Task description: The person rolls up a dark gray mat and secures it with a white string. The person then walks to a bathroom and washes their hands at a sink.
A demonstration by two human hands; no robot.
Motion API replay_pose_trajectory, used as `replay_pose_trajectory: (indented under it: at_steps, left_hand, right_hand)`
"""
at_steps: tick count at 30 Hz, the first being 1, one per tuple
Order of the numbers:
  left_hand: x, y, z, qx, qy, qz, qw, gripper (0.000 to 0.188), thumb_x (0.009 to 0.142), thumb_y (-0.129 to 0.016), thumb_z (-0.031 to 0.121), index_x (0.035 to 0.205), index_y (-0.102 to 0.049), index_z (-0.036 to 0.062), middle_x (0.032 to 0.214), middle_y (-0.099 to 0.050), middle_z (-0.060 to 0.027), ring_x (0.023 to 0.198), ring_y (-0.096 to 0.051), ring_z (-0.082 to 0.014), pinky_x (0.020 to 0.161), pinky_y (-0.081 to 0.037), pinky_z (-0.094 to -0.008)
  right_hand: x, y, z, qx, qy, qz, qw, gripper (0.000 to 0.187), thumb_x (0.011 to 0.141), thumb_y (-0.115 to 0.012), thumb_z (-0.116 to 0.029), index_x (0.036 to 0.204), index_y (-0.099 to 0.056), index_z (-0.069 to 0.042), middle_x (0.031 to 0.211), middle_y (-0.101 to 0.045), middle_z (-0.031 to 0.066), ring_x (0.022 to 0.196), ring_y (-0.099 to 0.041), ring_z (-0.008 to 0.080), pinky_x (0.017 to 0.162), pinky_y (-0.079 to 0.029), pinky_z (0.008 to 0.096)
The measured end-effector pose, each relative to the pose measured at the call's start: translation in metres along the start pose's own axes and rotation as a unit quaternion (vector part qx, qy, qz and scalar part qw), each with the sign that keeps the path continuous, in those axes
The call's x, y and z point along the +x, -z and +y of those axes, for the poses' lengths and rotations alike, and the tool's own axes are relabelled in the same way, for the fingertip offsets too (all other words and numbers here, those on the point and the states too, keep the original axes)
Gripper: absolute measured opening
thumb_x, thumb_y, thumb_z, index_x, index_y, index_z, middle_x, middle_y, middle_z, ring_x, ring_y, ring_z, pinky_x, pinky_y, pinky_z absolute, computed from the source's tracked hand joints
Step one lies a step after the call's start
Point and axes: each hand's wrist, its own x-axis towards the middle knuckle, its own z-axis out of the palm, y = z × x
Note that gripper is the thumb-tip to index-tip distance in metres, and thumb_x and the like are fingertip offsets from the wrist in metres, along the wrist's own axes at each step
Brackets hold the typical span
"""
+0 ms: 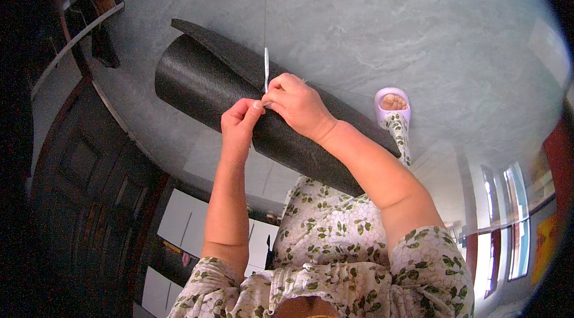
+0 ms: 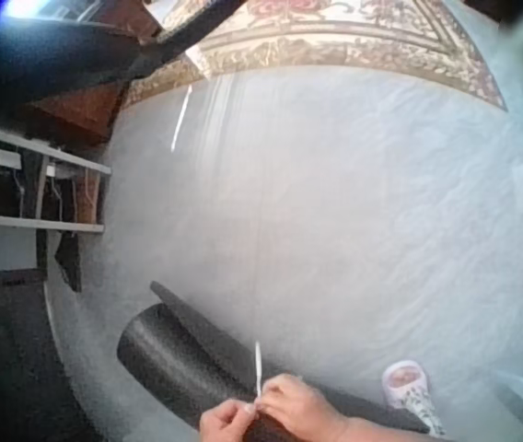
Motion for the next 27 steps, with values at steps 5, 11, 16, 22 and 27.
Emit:
replay_pose_trajectory:
  at_steps: [5,11,16,22,27]
  left_hand:
    - [0.001,0.004,0.001,-0.018,0.007,-0.018,1.000,0.021,0.089,-0.059,0.019,0.081,-0.064,0.0013,0.069,-0.056,0.0052,0.065,-0.045,-0.0034,0.058,-0.037,-0.0201]
    - [0.006,0.010,-0.003,0.024,0.050,-0.061,0.997,0.023,0.090,-0.057,0.023,0.082,-0.064,0.0026,0.068,-0.054,0.0043,0.063,-0.045,-0.0035,0.057,-0.036,-0.0202]
    - [0.013,0.012,0.009,0.007,0.064,-0.103,0.993,0.025,0.092,-0.054,0.025,0.079,-0.060,0.0041,0.066,-0.052,0.0037,0.061,-0.044,-0.0051,0.056,-0.036,-0.0205]
    - [0.019,0.014,0.007,-0.013,0.083,-0.109,0.990,0.020,0.094,-0.051,0.027,0.082,-0.055,0.0111,0.064,-0.048,0.0061,0.053,-0.035,-0.0020,0.046,-0.023,-0.0182]
    - [0.022,0.021,0.015,-0.055,0.131,-0.133,0.981,0.016,0.095,-0.050,0.025,0.088,-0.055,0.0109,0.066,-0.049,0.0060,0.051,-0.034,-0.0006,0.044,-0.022,-0.0166]
  right_hand:
    - [0.003,0.006,-0.004,0.120,-0.169,-0.104,0.973,0.011,0.083,-0.060,-0.007,0.093,-0.059,-0.004,0.081,-0.061,0.0057,0.079,-0.058,0.0149,0.072,-0.047,0.0284]
    - [0.018,0.032,-0.001,0.426,-0.289,-0.238,0.824,0.030,0.085,-0.055,-0.006,0.114,-0.058,0.000,0.093,-0.063,0.0033,0.089,-0.056,0.0074,0.079,-0.044,0.0234]
    - [0.025,0.031,0.007,0.317,-0.237,-0.280,0.875,0.027,0.082,-0.055,-0.003,0.107,-0.066,-0.004,0.095,-0.066,0.0030,0.086,-0.059,0.0111,0.079,-0.046,0.0260]
    - [0.020,0.016,0.012,0.122,-0.076,-0.191,0.971,0.027,0.078,-0.062,-0.007,0.103,-0.067,-0.014,0.092,-0.067,0.0041,0.077,-0.064,0.0173,0.068,-0.050,0.0285]
    - [0.015,0.006,0.009,0.022,-0.018,-0.119,0.993,0.015,0.077,-0.064,-0.014,0.092,-0.066,-0.015,0.087,-0.066,0.0018,0.075,-0.063,0.0235,0.067,-0.051,0.0339]
